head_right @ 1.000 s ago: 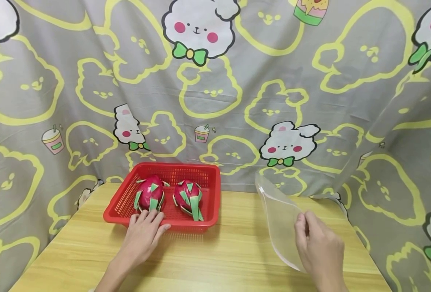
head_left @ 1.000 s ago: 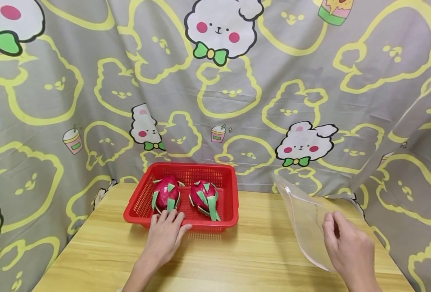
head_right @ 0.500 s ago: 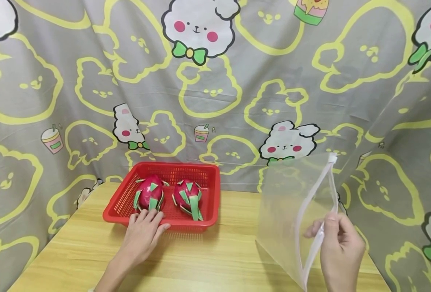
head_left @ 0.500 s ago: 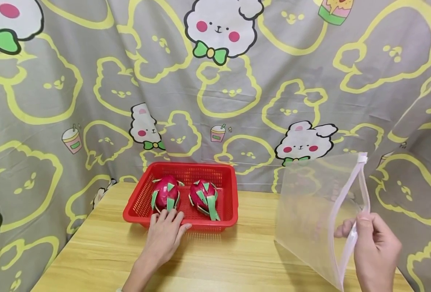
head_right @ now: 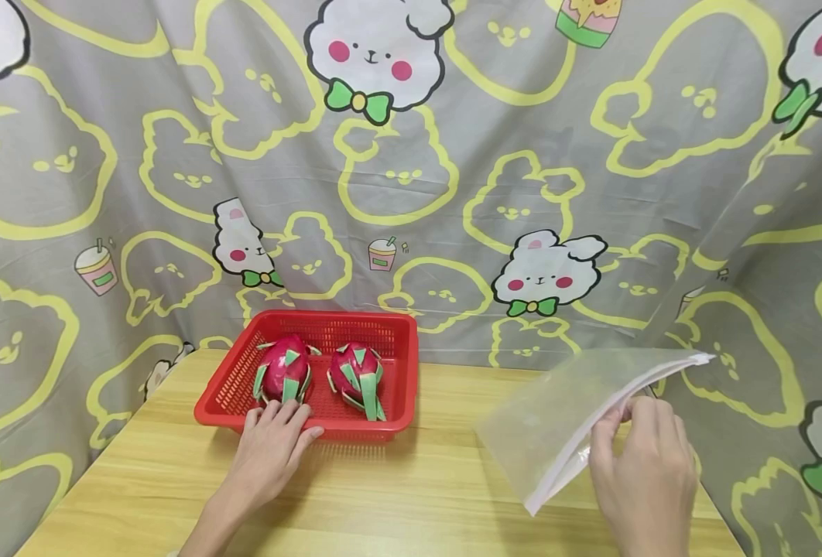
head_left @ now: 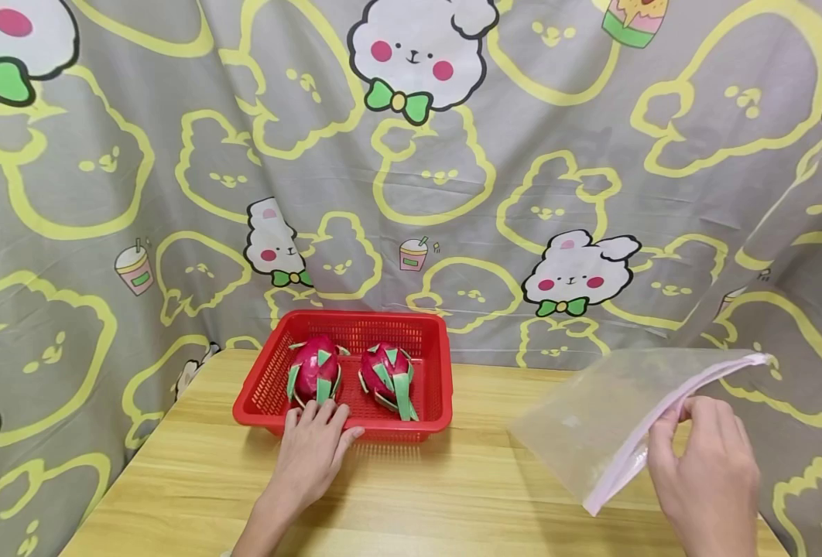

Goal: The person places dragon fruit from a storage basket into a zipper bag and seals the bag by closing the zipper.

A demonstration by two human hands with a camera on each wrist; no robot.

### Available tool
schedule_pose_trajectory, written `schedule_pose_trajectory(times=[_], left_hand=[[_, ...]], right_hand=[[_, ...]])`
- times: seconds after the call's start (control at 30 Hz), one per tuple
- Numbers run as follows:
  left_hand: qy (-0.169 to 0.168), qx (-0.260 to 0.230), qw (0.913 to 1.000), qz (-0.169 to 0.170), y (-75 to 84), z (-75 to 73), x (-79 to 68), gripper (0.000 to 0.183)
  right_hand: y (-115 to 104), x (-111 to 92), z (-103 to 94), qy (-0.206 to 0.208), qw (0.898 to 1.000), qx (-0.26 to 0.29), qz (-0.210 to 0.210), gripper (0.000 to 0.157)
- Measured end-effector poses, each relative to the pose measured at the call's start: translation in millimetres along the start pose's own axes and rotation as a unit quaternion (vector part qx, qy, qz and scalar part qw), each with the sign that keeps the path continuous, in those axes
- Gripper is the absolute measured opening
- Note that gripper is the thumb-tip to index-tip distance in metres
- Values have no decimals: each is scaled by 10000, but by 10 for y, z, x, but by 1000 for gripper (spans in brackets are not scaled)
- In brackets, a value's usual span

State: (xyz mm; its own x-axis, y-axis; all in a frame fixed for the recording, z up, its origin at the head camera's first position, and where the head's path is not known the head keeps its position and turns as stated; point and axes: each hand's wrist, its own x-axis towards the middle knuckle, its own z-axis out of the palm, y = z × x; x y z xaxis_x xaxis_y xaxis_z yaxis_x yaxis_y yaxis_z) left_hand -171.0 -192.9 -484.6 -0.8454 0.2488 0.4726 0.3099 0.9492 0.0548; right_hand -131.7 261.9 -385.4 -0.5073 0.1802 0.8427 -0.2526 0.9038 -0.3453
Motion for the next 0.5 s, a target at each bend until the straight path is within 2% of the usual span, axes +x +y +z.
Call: schedule_pose_trajectory(times=[0.17, 0.4, 0.5], left_hand=[[-27, 8, 10000, -27, 16, -11, -2, 30], [-256, -156, 9994, -163, 62, -66, -1, 28], [-360, -240, 9989, -176, 105, -97, 20, 31]], right_hand=[[-76, 52, -68, 47, 9993, 97, -357, 35], [-193, 45, -89, -229, 9981, 252, -506, 28], [-204, 32, -77, -205, 9982, 286, -480, 32]])
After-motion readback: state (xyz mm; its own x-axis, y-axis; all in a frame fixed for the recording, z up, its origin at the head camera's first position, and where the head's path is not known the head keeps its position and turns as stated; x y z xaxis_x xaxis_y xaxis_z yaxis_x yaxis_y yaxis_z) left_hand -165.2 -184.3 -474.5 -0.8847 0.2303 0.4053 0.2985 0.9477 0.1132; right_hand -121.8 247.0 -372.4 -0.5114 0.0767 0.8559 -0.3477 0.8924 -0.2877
